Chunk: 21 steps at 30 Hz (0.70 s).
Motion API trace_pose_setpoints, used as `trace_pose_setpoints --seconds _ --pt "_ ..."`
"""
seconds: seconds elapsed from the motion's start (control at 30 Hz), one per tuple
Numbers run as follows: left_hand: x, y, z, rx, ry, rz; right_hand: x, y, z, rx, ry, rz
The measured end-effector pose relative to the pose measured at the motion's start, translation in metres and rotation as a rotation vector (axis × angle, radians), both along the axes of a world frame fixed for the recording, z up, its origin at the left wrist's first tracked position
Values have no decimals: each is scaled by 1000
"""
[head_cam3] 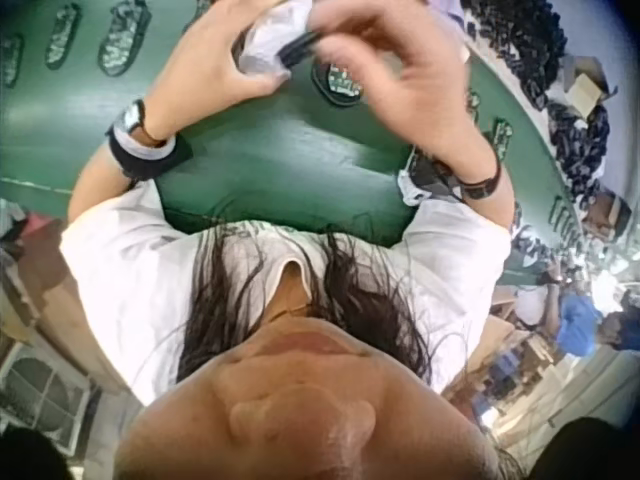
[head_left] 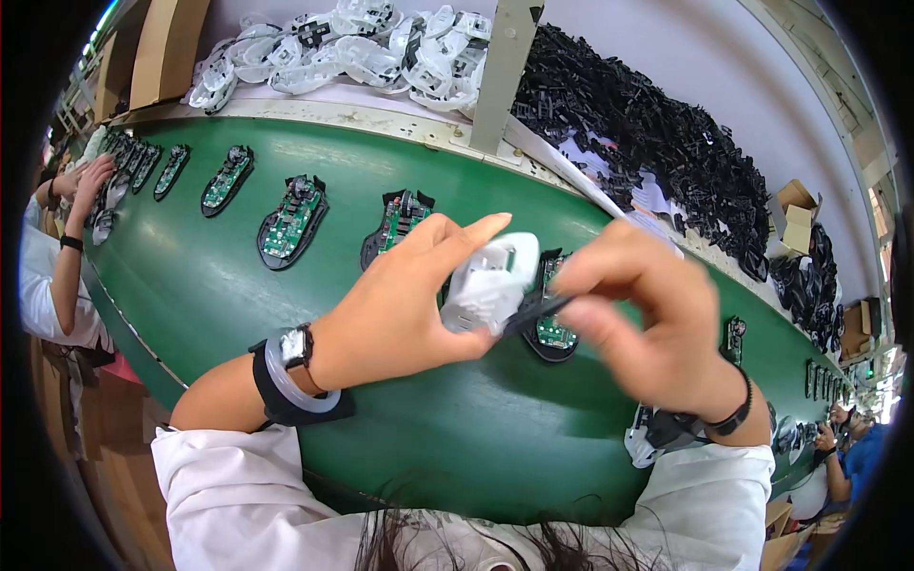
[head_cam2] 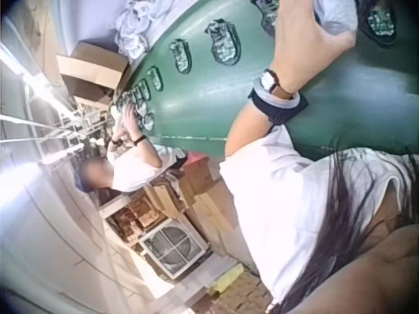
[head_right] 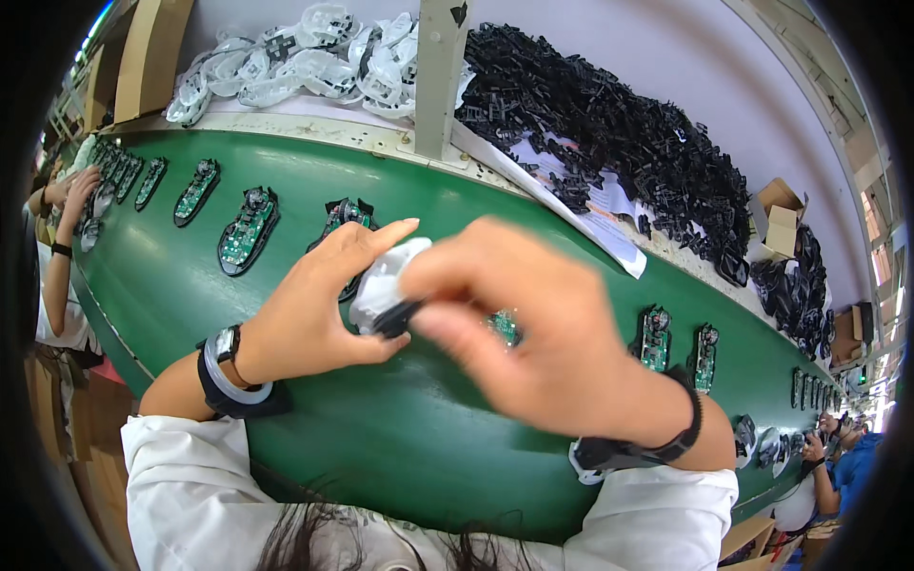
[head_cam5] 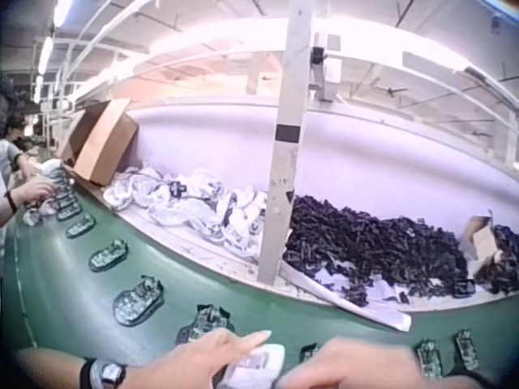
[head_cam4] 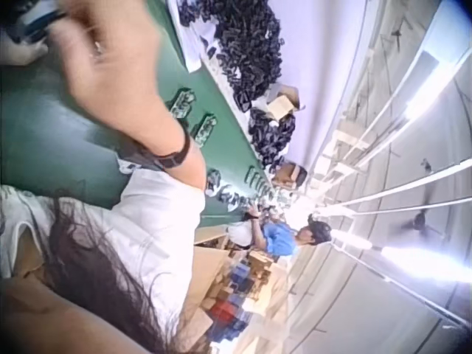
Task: The person assembles electronic devices by inserting small black components into white plastic casings. They repeatedly pick up a casing, insert a component, and place the finished unit on a green table. The process is repetitive and involves handling multiple identical units.
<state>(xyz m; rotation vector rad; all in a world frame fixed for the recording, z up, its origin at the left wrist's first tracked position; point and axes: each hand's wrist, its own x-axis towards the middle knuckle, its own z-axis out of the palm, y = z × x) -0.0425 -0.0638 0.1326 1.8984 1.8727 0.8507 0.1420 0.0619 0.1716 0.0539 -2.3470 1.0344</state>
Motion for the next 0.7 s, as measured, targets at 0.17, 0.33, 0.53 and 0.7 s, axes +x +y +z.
trace_pose_setpoints --seconds 0.17,0.33,0.53,0.7 --pt "3 -3 -5 329 -116 42 -9 -14 -8 223 -25 -72" --pt "-4 -7 -7 395 -30 56 -2 -9 -23 20 -112 -167" --pt "1 -10 -6 374 35 22 5 -23 -18 41 -33 -192" --pt "3 -11 -6 374 39 13 -12 -28 -19 210 31 -181"
